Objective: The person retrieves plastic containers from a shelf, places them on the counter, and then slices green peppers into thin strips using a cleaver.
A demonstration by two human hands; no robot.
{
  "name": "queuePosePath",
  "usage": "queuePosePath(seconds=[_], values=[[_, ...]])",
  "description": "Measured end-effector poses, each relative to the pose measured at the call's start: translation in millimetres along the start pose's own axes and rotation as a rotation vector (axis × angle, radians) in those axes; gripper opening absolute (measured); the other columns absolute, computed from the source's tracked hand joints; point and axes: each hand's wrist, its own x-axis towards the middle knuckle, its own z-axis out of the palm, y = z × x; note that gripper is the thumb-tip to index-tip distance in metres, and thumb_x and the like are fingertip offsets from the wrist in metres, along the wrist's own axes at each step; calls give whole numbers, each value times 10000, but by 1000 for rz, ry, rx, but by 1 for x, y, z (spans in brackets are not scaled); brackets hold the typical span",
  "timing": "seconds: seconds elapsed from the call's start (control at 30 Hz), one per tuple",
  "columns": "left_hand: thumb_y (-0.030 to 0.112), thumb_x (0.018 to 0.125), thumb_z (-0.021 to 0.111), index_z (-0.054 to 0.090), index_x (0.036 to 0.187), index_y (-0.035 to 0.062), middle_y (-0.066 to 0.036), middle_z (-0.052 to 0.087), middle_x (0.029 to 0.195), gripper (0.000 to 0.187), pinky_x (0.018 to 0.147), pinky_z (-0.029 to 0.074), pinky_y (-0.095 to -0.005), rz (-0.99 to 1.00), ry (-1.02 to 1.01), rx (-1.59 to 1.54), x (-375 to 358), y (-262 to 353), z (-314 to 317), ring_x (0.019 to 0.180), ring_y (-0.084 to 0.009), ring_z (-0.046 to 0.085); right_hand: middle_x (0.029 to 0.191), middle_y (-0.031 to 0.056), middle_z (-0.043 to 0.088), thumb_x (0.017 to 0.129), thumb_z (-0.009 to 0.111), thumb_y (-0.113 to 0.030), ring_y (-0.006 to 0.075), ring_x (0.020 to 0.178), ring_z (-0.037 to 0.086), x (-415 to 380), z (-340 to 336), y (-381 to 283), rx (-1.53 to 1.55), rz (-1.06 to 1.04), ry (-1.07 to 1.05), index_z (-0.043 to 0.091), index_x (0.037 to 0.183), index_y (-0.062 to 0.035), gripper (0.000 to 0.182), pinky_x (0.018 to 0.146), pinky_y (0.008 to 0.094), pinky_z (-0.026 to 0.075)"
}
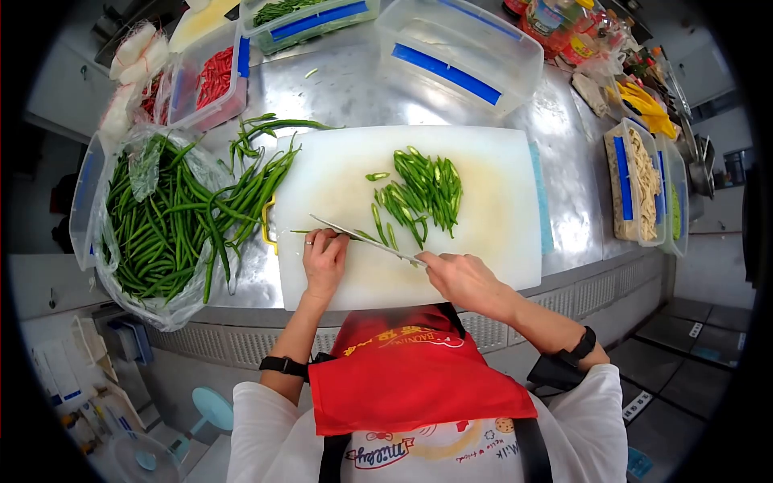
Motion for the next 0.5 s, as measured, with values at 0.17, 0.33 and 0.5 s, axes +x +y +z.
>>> queuePosePath(seconds=[0.17, 0.33, 0.5], values=[[-28, 730, 705, 671, 882, 75, -81, 595, 917, 186, 769, 489, -395, -4, -10, -25, -2, -3, -1, 893, -310, 561, 729, 199, 648, 915, 506, -129, 416, 671, 632, 20, 19, 3, 15, -8, 9, 551, 1096, -51, 202, 614, 512, 502], [-50, 733, 692, 652, 859, 44, -105, 600, 889, 163, 753, 473, -398, -26, 29, -62, -1, -2, 0, 858, -311, 566, 730, 203, 649, 914, 498, -123, 413, 672, 632, 14, 4, -1, -3, 3, -5, 536, 1102, -27, 215, 610, 507, 501], [-69, 731, 687, 632, 852, 33, -116, 596, 880, 168, 736, 473, -396, -24, 35, -79, -1, -1, -1, 834, -315, 568, 728, 214, 643, 913, 499, -122, 418, 672, 628, 18, 6, -6, 2, 14, -76, 532, 1100, -24, 214, 601, 511, 492]])
